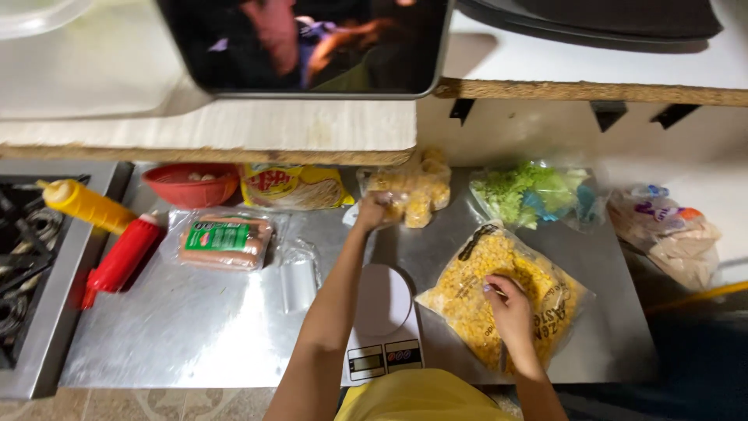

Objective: The person scoops corn kernels from a large bag into small plastic bags placed on a digital scale. They repeatedly adjust the amount of corn to reach a target weight, then set the filled bags aside on the counter.

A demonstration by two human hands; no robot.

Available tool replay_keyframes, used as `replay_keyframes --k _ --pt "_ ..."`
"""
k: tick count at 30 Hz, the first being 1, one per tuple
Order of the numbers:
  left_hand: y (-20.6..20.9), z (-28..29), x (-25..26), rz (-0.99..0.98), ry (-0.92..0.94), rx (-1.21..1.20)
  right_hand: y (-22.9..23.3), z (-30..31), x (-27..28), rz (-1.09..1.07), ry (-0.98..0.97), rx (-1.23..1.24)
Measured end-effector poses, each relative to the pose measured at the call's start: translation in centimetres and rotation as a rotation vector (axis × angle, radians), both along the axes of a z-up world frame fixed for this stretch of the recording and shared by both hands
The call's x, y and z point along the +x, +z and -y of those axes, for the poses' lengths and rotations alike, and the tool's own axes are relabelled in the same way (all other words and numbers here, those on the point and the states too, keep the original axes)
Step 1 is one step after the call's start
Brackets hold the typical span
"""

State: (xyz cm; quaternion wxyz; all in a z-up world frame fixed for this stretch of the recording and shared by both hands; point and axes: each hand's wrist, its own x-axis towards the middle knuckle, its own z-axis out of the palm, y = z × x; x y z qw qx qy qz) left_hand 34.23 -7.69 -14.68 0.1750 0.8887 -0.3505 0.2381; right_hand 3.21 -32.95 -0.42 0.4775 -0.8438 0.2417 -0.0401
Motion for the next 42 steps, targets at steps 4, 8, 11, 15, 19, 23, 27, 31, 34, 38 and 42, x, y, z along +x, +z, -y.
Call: replay_keyframes --k 4,8,11,15,19,23,27,31,34,38,42 --pt "-1.4 0.4 1.9 -0.718 0.033 -0.581 -1.9 0.8 0.3 0.06 0.018 -0.046" --pt "-2.2 1.4 1.6 -0.665 0.492 -0.264 -0.9 0.6 1.0 0.064 0.003 -0.001" --pt "-0.1 1.7 -0.3 -0.45 0.724 -0.217 -1.5 1.0 1.8 0.164 -0.025 -0.008" --pt "2.2 1.3 -2.8 -0.613 0.716 -0.47 -1.5 0.9 2.3 0.195 -0.01 0.01" --pt "9.1 0.6 -9.8 -0.432 0.623 -0.511 -3.2 0.2 2.3 0.216 0.032 0.038" --pt "10.7 -1.5 -15.5 -0.323 0.587 -0.635 -4.2 -2.1 2.7 0.169 0.076 0.017" --pt "8.8 -3.9 -19.2 -0.407 0.599 -0.743 -3.7 -4.5 4.9 0.208 0.194 -0.005" --pt "7.2 -6.2 -22.0 -0.41 0.653 -0.761 -1.6 -9.8 9.6 0.449 0.427 -0.364" --pt "6.8 -7.9 -23.9 -0.38 0.711 -0.745 -1.8 -13.1 14.3 0.547 0.56 -0.685" --pt "6.0 -10.2 -26.2 -0.344 0.794 -0.761 -5.7 -14.2 20.3 0.473 0.715 -0.957" --pt "5.5 -12.3 -28.2 -0.326 0.873 -0.764 -5.9 -14.4 23.0 0.358 0.634 -1.122"
